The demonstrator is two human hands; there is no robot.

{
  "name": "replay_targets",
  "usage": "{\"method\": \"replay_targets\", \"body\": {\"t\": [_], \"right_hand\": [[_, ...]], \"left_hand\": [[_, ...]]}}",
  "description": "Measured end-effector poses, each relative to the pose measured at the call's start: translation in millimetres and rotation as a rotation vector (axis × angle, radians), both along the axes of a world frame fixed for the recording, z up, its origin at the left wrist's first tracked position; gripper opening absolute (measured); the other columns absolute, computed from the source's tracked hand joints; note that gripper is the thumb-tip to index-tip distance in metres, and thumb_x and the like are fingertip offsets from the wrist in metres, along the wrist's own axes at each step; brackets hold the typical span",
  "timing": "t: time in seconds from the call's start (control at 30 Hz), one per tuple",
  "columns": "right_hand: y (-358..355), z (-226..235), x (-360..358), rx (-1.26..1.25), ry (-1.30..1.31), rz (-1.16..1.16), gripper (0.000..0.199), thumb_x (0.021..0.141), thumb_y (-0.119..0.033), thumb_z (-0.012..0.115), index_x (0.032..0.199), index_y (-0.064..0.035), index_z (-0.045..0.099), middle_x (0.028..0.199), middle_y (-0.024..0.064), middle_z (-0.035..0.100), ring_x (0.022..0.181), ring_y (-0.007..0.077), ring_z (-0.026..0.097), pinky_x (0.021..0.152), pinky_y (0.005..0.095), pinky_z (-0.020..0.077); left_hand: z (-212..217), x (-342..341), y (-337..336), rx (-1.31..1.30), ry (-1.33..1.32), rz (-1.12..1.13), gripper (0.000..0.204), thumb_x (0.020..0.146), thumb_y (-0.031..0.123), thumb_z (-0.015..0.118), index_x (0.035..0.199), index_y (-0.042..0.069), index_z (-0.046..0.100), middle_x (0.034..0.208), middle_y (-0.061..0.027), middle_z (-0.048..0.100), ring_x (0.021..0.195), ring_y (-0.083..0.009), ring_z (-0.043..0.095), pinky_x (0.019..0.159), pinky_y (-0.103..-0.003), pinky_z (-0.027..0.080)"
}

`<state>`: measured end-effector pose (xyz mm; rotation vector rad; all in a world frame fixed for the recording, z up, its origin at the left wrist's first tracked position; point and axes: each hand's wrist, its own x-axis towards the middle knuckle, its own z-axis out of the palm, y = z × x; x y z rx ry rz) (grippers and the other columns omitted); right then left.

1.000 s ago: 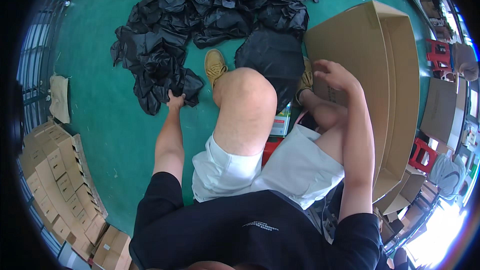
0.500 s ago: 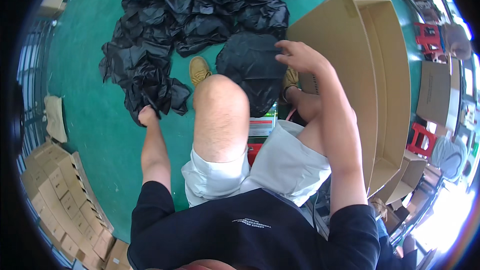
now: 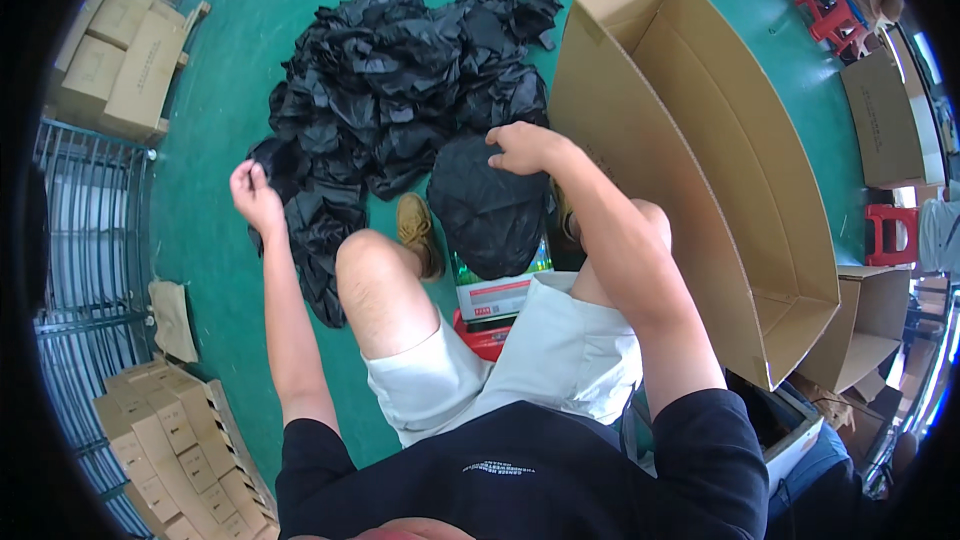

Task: Inspecting and sorting black fabric covers or bags on a warehouse floor.

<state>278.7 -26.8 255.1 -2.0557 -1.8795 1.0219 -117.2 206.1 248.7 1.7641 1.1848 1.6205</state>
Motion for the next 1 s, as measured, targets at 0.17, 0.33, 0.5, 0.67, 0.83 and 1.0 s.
{"method": "replay_targets", "body": {"t": [0.17,0.33,0.5,0.67,0.83,1.0], "right_hand": [[2,5,-8,0.557,0.119,-0.218,0.070,0.090,-0.036,0.064,0.145,-0.0025,0.035,0.137,0.0261,0.048,0.126,0.0412,0.049,0.105,0.0443,0.0412],[18,25,-26,0.905,0.169,-0.478,0.086,0.085,-0.049,0.068,0.150,-0.0075,0.028,0.148,0.0217,0.034,0.138,0.0408,0.033,0.113,0.0489,0.0292],[36,23,-31,0.888,0.034,-0.620,0.075,0.081,-0.030,0.074,0.145,-0.0102,0.039,0.146,0.0183,0.039,0.136,0.0371,0.036,0.112,0.0460,0.0316],[58,7,-18,0.690,0.749,-0.377,0.034,0.087,-0.010,0.066,0.120,-0.0025,0.064,0.123,0.0106,0.061,0.120,0.0198,0.053,0.105,0.0338,0.0371],[57,19,-15,0.373,1.256,-0.553,0.021,0.086,-0.013,0.066,0.106,-0.0081,0.069,0.100,0.0012,0.066,0.099,0.0108,0.056,0.100,0.0235,0.0319],[49,43,-21,0.258,1.263,-0.756,0.040,0.088,-0.013,0.063,0.126,-0.0030,0.056,0.116,0.0052,0.062,0.106,0.0150,0.056,0.102,0.0262,0.0350]], "left_hand": [[72,142,-37,0.063,-0.020,-0.349,0.010,0.101,0.007,0.050,0.108,0.001,0.053,0.101,-0.0035,0.056,0.092,-0.0109,0.053,0.086,-0.024,0.043],[62,207,-69,-0.145,-0.146,-0.657,0.011,0.102,0.007,0.048,0.110,0.001,0.052,0.101,-0.0022,0.055,0.093,-0.0088,0.052,0.086,-0.023,0.041],[59,222,-90,-0.425,-0.203,-0.855,0.010,0.099,0.005,0.053,0.108,0.003,0.057,0.100,0.0011,0.056,0.093,-0.0051,0.051,0.085,-0.021,0.041],[77,222,-86,-0.697,-0.317,-1.055,0.019,0.090,0.003,0.064,0.108,0.004,0.057,0.096,0.0032,0.056,0.088,-0.0034,0.051,0.082,-0.017,0.039],[80,209,-71,-0.654,-0.133,-1.125,0.043,0.070,-0.011,0.063,0.110,0.004,0.055,0.100,0.0015,0.057,0.091,-0.0066,0.054,0.085,-0.020,0.041],[68,197,-54,-0.354,0.263,-0.979,0.046,0.067,-0.014,0.054,0.111,0.000,0.052,0.102,-0.0075,0.060,0.101,-0.0168,0.060,0.093,-0.027,0.044]]}}
